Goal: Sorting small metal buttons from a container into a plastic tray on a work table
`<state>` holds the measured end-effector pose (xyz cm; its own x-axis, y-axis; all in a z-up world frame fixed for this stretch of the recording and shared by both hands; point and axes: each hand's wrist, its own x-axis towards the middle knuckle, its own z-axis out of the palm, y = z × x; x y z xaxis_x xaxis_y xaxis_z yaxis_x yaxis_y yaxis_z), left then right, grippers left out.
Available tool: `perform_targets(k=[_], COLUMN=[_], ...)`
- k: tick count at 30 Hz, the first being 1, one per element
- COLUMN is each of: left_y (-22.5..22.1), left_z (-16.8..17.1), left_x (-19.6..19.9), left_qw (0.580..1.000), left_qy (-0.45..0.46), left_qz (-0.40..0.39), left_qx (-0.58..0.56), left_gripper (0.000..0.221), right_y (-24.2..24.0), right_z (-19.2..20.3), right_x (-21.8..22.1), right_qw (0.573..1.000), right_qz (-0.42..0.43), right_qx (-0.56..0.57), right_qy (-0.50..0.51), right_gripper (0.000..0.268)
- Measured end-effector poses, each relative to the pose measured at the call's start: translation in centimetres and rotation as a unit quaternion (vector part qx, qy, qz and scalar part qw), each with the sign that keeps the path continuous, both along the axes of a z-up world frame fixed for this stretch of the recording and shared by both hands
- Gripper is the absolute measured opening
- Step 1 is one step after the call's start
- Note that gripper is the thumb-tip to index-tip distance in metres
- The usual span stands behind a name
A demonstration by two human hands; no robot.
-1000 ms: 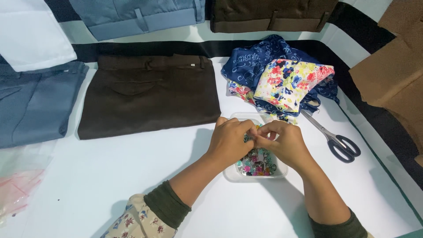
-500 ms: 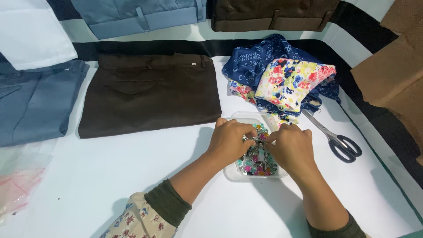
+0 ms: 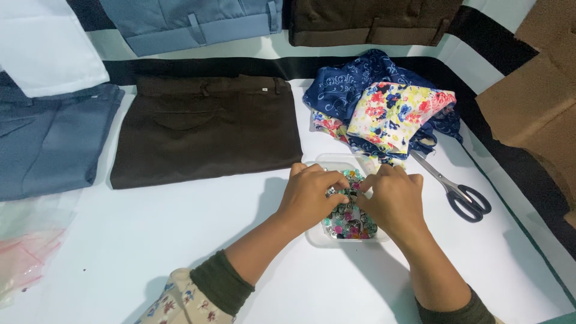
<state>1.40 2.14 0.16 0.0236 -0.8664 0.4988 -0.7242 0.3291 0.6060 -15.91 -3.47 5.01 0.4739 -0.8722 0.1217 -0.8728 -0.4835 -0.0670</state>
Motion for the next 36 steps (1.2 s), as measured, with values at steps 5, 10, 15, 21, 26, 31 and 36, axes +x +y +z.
perform_targets(k=[5,10,15,21,26,31,36], left_y=[2.6,6.8,11.2,14.0,13.9,13.8,14.1], left_z=[0.1,0.0,-0.9,-1.4,-1.3,-1.0,0.1], left_x=[2.3,5.6,10.3,13.4,14.0,13.7,12.3], left_qw=[0.997,0.991,0.981,0.977,0.967,0.961,0.966], left_qy=[0.006,-0.009,-0.052,-0.032,-0.044,-0.060,-0.076], left_qz=[0.024,0.056,0.140,0.208,0.226,0.226,0.228], left_qx=[-0.075,-0.122,-0.126,0.039,0.108,0.145,0.091], left_gripper=[0.016,0.015,0.012,0.008,0.009,0.011,0.038], right_y=[1.0,5.6,11.7,9.6,8.6,8.6,8.5], right_z=[-1.0,-1.5,-2.6,-7.9,-7.2,-6.6,-5.0], right_x=[0.7,4.1,8.5,13.4,15.4,15.3,13.0], right_qw=[0.982,0.886,0.855,0.905,0.919,0.929,0.927], right_qz=[0.068,0.206,0.338,0.299,0.229,0.189,0.219], right_qx=[-0.119,-0.364,-0.305,-0.074,0.054,0.102,0.024], right_qy=[-0.128,-0.201,-0.246,-0.294,-0.315,-0.302,-0.304], right_gripper=[0.013,0.020,0.013,0.014,0.012,0.014,0.017])
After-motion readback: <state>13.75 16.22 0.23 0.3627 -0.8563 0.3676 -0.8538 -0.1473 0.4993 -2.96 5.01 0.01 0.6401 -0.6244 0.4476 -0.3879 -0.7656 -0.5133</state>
